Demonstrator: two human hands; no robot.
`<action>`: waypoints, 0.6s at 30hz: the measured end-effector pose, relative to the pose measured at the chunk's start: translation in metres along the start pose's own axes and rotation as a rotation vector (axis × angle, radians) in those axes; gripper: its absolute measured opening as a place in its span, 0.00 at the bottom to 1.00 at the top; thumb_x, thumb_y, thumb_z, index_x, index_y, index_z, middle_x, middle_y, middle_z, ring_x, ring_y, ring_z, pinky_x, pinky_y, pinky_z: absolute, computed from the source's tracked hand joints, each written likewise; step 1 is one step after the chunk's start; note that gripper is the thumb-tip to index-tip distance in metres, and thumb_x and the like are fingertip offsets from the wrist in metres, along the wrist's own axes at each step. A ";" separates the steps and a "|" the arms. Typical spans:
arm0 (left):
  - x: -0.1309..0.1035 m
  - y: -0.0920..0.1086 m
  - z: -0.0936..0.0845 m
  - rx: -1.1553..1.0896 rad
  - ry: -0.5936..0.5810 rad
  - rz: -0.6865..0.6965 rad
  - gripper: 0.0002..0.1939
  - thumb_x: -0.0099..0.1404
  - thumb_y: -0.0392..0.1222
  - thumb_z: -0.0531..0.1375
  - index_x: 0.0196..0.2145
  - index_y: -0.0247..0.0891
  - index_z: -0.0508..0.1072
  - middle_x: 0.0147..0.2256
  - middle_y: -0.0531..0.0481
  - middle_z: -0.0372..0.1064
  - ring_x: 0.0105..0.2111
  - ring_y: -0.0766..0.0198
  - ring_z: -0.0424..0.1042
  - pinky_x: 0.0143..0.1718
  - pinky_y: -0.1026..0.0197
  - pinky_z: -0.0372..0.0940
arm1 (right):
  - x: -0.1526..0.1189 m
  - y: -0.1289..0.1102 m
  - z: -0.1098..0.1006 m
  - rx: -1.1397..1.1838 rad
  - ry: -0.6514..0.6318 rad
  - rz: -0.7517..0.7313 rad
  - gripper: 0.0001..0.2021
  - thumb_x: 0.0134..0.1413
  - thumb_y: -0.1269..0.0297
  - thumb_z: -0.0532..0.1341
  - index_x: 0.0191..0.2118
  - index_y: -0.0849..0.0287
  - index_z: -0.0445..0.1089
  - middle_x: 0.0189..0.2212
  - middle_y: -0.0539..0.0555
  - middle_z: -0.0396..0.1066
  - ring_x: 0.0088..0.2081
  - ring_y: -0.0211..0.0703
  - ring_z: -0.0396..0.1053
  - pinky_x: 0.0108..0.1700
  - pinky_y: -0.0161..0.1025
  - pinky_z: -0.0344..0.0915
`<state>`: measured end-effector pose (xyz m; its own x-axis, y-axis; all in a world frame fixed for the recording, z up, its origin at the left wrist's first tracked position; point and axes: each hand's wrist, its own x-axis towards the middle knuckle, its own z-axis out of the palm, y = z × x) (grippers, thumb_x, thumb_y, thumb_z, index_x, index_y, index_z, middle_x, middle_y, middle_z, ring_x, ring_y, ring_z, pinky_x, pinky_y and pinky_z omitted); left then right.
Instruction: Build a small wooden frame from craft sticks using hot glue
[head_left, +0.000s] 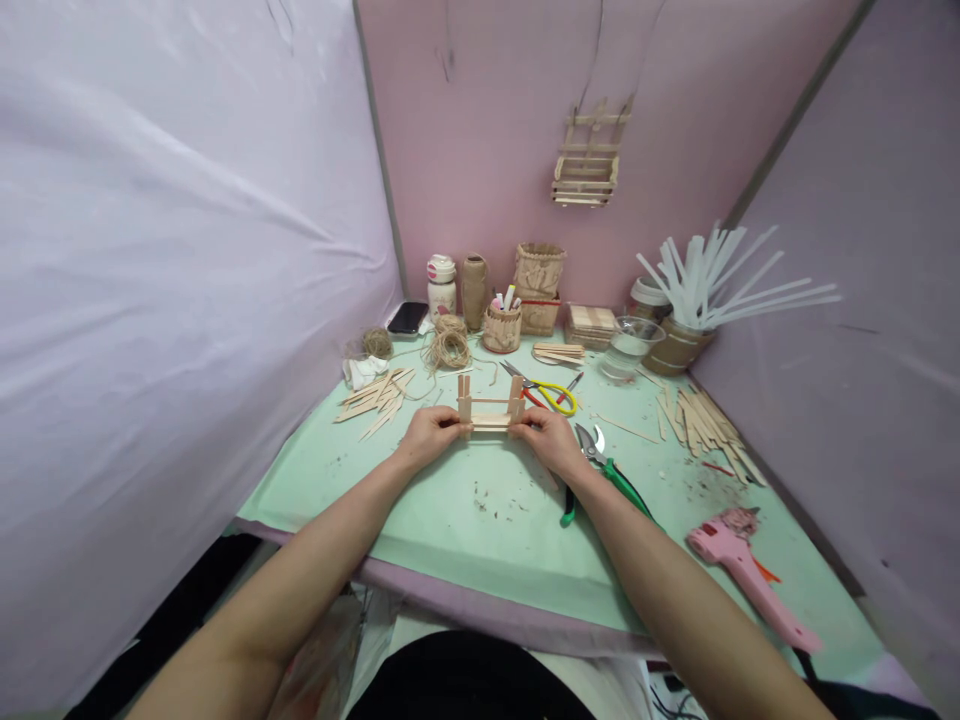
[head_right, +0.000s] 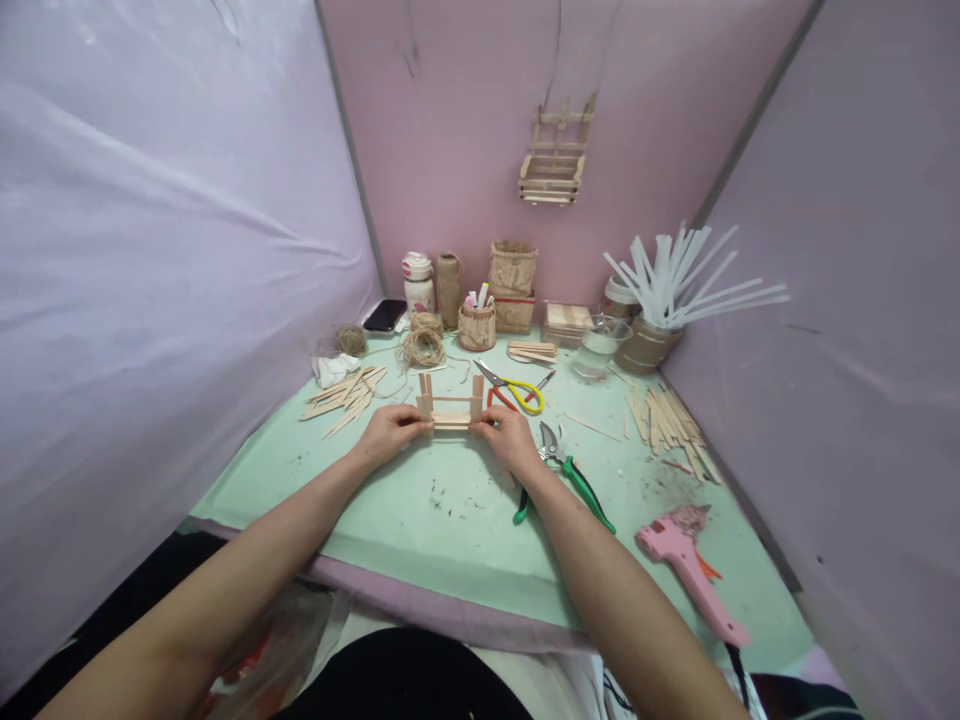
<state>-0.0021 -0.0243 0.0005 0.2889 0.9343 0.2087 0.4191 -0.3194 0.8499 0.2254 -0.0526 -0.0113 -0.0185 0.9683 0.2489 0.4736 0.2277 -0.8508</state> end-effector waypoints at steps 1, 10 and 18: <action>0.000 0.000 0.000 -0.009 0.003 0.000 0.11 0.53 0.46 0.64 0.25 0.35 0.77 0.23 0.52 0.70 0.26 0.66 0.64 0.29 0.65 0.58 | 0.000 0.000 0.000 0.000 -0.001 0.002 0.07 0.45 0.61 0.62 0.26 0.57 0.74 0.28 0.51 0.75 0.34 0.43 0.69 0.41 0.38 0.62; 0.001 -0.008 0.003 -0.045 0.031 -0.004 0.13 0.49 0.47 0.67 0.29 0.36 0.77 0.22 0.55 0.67 0.23 0.68 0.60 0.27 0.65 0.56 | -0.001 -0.003 -0.003 -0.008 -0.012 0.017 0.07 0.43 0.62 0.63 0.29 0.58 0.76 0.31 0.52 0.76 0.35 0.43 0.69 0.41 0.38 0.63; 0.001 -0.003 0.002 -0.089 0.013 -0.014 0.13 0.50 0.48 0.66 0.27 0.35 0.77 0.24 0.52 0.71 0.24 0.67 0.64 0.28 0.64 0.59 | 0.002 -0.006 -0.013 -0.021 -0.030 0.021 0.08 0.44 0.61 0.63 0.31 0.58 0.75 0.33 0.52 0.76 0.36 0.43 0.70 0.41 0.38 0.63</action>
<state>-0.0012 -0.0230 -0.0035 0.2722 0.9408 0.2021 0.3446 -0.2914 0.8924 0.2339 -0.0536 0.0008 -0.0349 0.9756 0.2166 0.4929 0.2053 -0.8455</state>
